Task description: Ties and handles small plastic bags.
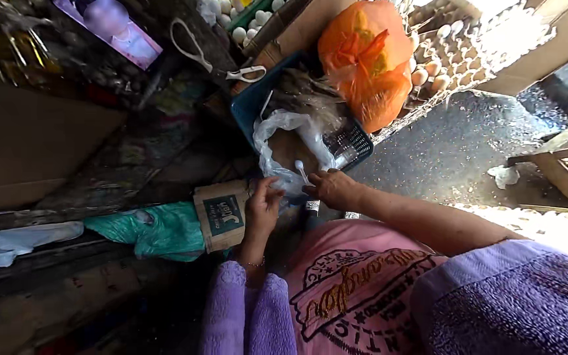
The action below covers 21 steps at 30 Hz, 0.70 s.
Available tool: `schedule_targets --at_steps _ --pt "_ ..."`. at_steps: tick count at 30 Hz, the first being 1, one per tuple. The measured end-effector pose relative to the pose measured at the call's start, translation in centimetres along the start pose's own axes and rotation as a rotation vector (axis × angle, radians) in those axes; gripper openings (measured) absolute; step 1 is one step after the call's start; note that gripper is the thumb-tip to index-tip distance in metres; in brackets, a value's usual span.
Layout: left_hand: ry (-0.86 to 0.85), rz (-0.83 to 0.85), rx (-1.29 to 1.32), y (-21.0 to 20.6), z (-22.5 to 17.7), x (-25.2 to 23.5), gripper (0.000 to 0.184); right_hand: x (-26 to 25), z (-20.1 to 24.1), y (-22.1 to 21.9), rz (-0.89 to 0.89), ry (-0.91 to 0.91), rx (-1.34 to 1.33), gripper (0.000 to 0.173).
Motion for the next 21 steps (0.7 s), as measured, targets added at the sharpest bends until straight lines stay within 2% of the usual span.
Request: schedule_targets --at_steps 2,4,7,9,12,14,17,21 --pt "0.078 0.135 -0.063 -1.2 2.2 -0.2 0.048 -0.6 0.0 -0.3 -0.018 0.012 0.009 0.027" --pt "0.126 0.286 -0.119 -2.3 3.2 -0.3 0.059 -0.6 -0.3 0.1 -0.115 0.044 -0.041 0.022" --pt "0.155 0.411 -0.233 -3.0 3.6 -0.9 0.063 -0.3 -1.4 1.6 -0.278 0.053 -0.128 0.02" --pt "0.167 0.422 -0.303 -3.0 3.9 -1.7 0.057 -0.2 -2.6 3.0 -0.368 0.007 -0.182 0.02" --pt "0.135 0.374 -0.332 -2.8 3.8 -2.5 0.032 0.1 -4.1 4.8 -0.47 -0.056 -0.276 0.023" --pt "0.07 0.351 -0.336 -2.6 3.4 -2.5 0.024 0.1 -4.6 5.4 -0.524 -0.085 -0.301 0.024" --pt "-0.05 0.376 -0.315 -2.3 2.6 -1.7 0.022 -0.2 -4.6 6.1 -0.585 -0.114 -0.331 0.024" --pt "0.013 0.475 -0.221 -2.2 2.8 -0.9 0.029 -1.4 -4.4 6.0 -0.579 -0.144 -0.346 0.024"
Point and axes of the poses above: each hand's wrist, its own x-axis away from the middle knuckle, its own y-axis out of the back of the hand, z = x × y, the point moved 7 cm from there along -x, towards the middle knuckle, and after that the axes turned 3 degrees about -y, right-handed, at the moved point
